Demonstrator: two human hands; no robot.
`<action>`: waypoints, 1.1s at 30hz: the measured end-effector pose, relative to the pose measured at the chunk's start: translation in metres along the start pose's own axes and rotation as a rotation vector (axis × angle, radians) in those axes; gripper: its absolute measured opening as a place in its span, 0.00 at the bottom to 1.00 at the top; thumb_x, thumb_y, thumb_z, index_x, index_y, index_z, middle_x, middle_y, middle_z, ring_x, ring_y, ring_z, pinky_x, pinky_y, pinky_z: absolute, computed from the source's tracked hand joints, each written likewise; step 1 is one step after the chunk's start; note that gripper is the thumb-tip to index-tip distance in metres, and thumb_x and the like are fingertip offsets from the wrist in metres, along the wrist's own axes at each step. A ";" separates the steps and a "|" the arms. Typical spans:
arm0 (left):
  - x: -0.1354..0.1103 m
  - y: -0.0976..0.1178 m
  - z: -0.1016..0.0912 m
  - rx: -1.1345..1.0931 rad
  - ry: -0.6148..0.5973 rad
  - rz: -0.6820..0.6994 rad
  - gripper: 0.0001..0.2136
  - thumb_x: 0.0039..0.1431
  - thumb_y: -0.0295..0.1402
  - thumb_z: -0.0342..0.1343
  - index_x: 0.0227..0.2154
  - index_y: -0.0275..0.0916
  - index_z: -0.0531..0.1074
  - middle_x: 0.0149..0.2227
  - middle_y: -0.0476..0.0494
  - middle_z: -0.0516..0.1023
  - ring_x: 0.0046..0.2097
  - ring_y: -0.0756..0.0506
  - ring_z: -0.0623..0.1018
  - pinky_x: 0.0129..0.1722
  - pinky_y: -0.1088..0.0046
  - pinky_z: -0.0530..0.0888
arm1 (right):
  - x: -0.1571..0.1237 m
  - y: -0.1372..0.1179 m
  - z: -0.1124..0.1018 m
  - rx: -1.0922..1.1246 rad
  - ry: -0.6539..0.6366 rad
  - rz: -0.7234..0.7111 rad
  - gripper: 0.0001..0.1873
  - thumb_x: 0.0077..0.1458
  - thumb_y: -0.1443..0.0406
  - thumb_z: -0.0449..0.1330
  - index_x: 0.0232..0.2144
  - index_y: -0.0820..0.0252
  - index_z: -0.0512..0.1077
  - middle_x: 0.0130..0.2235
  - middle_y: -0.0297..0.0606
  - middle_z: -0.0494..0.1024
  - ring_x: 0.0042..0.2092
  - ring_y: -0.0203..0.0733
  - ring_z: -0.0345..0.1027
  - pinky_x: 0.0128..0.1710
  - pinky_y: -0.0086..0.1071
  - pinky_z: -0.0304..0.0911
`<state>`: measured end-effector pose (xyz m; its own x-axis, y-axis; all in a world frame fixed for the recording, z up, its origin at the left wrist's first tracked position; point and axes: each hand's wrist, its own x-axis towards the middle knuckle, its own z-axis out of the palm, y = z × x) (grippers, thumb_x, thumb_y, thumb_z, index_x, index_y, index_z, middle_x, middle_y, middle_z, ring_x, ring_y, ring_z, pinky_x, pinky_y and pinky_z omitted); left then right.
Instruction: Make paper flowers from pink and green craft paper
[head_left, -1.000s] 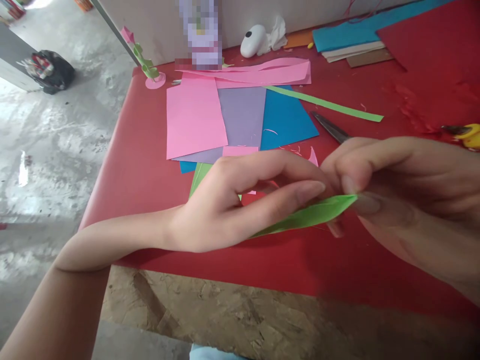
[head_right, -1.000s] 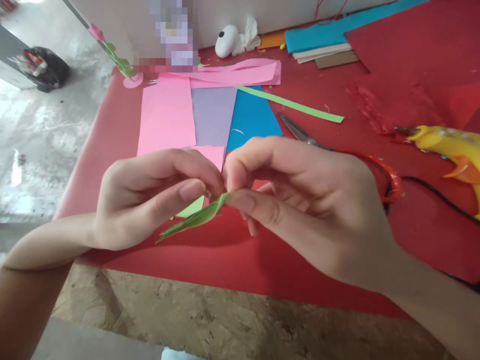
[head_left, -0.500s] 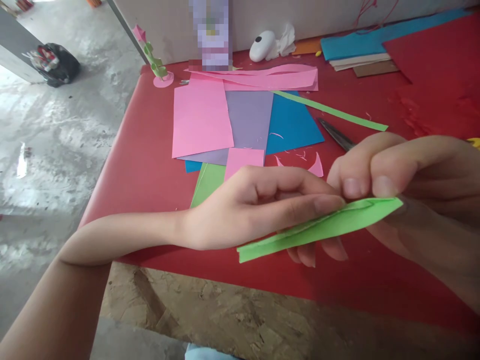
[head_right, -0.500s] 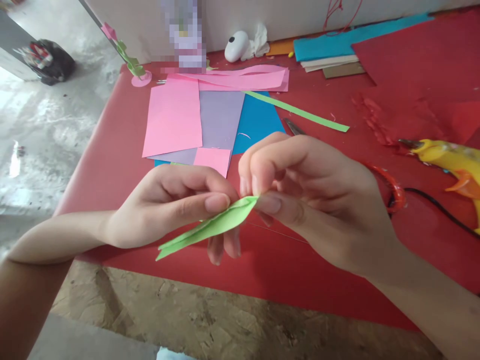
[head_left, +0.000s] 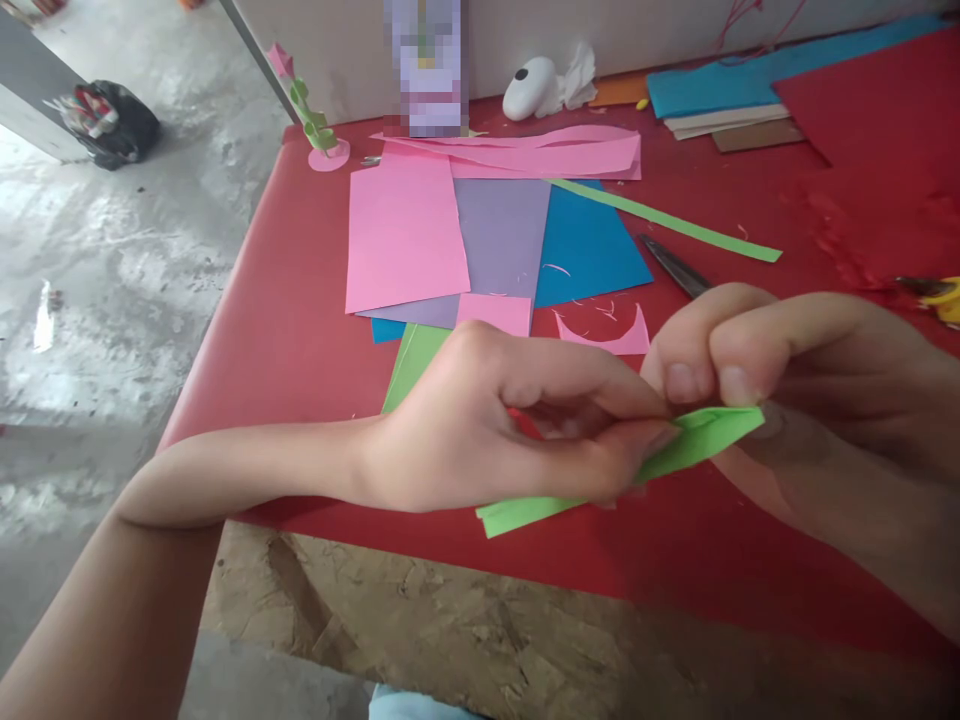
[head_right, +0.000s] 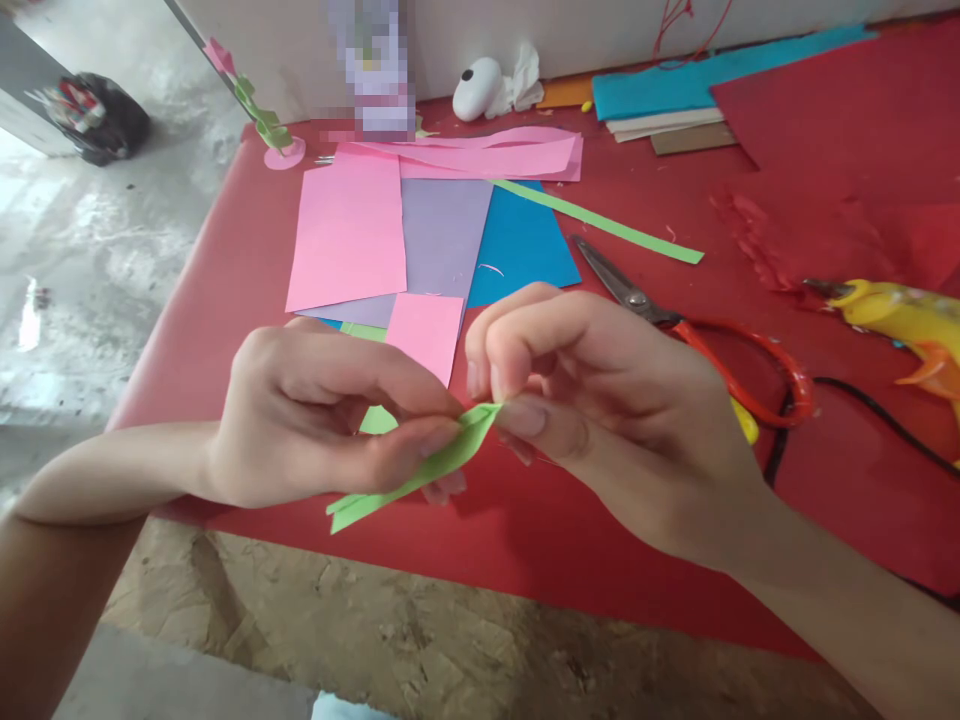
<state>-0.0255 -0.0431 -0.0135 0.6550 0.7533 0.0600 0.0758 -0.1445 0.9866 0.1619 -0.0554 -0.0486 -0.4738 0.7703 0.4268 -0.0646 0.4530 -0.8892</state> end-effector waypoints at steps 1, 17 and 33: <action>0.000 -0.001 0.000 0.023 -0.003 0.023 0.07 0.53 0.22 0.55 0.22 0.36 0.69 0.24 0.54 0.74 0.25 0.58 0.75 0.23 0.91 0.72 | -0.001 0.000 0.000 -0.013 0.009 0.007 0.04 0.61 0.69 0.52 0.34 0.55 0.62 0.33 0.35 0.62 0.39 0.30 0.61 0.34 0.24 0.65; 0.004 -0.001 -0.007 -0.318 -0.150 -0.296 0.05 0.61 0.25 0.51 0.31 0.35 0.70 0.29 0.51 0.81 0.30 0.52 0.82 0.29 0.84 0.80 | 0.003 0.000 -0.002 -0.139 0.031 -0.030 0.06 0.59 0.71 0.54 0.34 0.55 0.63 0.34 0.33 0.63 0.38 0.30 0.60 0.33 0.25 0.63; 0.020 -0.030 -0.019 0.345 -0.190 -0.094 0.07 0.56 0.26 0.54 0.26 0.34 0.76 0.24 0.50 0.79 0.24 0.55 0.75 0.24 0.81 0.70 | 0.005 0.005 -0.022 -0.607 -0.134 0.139 0.06 0.52 0.65 0.61 0.24 0.57 0.71 0.23 0.26 0.70 0.22 0.24 0.58 0.17 0.20 0.53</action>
<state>-0.0285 -0.0116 -0.0395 0.7580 0.6462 -0.0886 0.3686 -0.3122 0.8756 0.1785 -0.0398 -0.0478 -0.5501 0.7951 0.2553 0.4960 0.5570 -0.6661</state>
